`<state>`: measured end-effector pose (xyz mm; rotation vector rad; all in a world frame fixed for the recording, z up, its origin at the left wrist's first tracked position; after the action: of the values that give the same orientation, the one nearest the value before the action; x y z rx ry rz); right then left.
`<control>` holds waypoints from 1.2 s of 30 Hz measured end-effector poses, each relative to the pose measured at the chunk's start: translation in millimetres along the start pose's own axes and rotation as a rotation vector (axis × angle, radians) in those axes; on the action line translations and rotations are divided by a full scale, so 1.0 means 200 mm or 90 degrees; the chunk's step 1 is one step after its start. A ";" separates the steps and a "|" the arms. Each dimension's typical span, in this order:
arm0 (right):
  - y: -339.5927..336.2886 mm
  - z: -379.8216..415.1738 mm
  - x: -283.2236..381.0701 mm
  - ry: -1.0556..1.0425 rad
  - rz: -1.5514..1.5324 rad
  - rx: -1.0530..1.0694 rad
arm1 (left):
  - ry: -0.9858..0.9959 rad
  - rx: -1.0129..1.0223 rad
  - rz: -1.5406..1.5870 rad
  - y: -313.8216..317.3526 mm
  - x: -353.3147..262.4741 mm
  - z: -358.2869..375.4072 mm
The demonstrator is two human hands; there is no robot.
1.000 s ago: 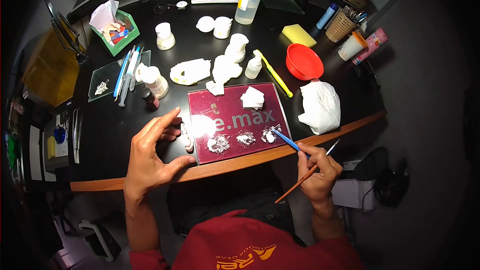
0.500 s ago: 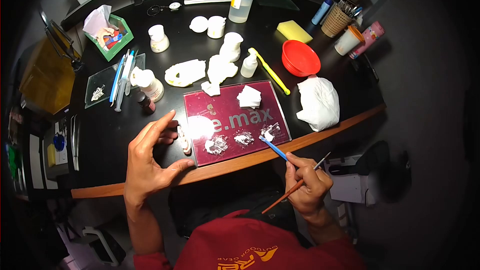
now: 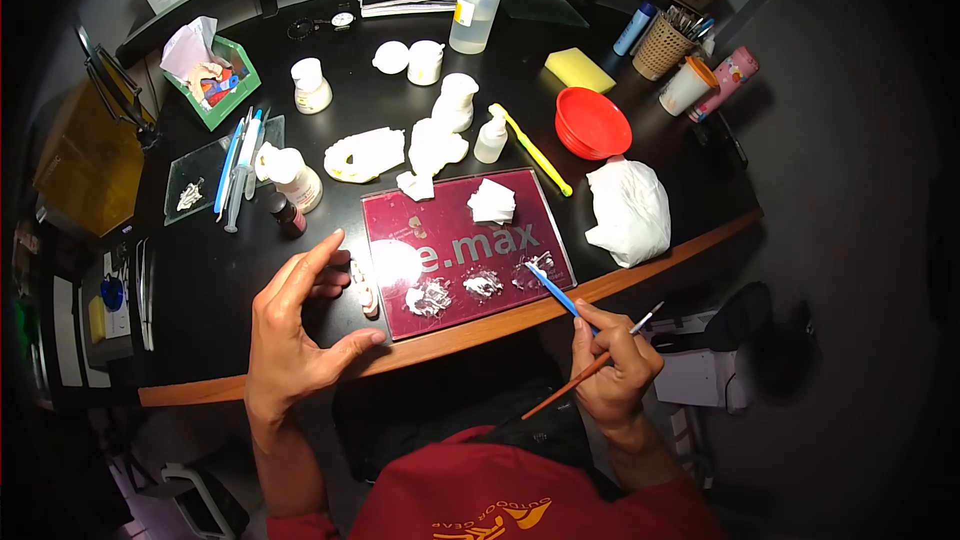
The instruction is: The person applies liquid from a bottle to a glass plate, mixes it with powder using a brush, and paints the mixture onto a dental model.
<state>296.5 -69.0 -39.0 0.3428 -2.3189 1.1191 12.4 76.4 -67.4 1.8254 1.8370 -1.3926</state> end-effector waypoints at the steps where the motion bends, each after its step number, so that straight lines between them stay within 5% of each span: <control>1: -0.02 0.00 0.00 -0.017 -0.011 -0.006 | -0.008 0.006 0.003 0.00 0.01 0.00; 36: 0.01 -0.01 0.03 -0.046 -0.032 0.019 | 0.001 0.006 -0.010 0.00 -0.01 -0.01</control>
<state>292.2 -65.8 -35.8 0.4574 -2.3456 1.1345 12.8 76.7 -64.8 1.8218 1.8527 -1.4076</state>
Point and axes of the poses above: each hand's wrist, its own z-axis away from the middle knuckle, its own y-axis out of the palm, x = y × z, the point moved 10 cm from there along -z, towards the middle knuckle, and after that the axes turned 14 degrees about y, right-handed, at the moved point
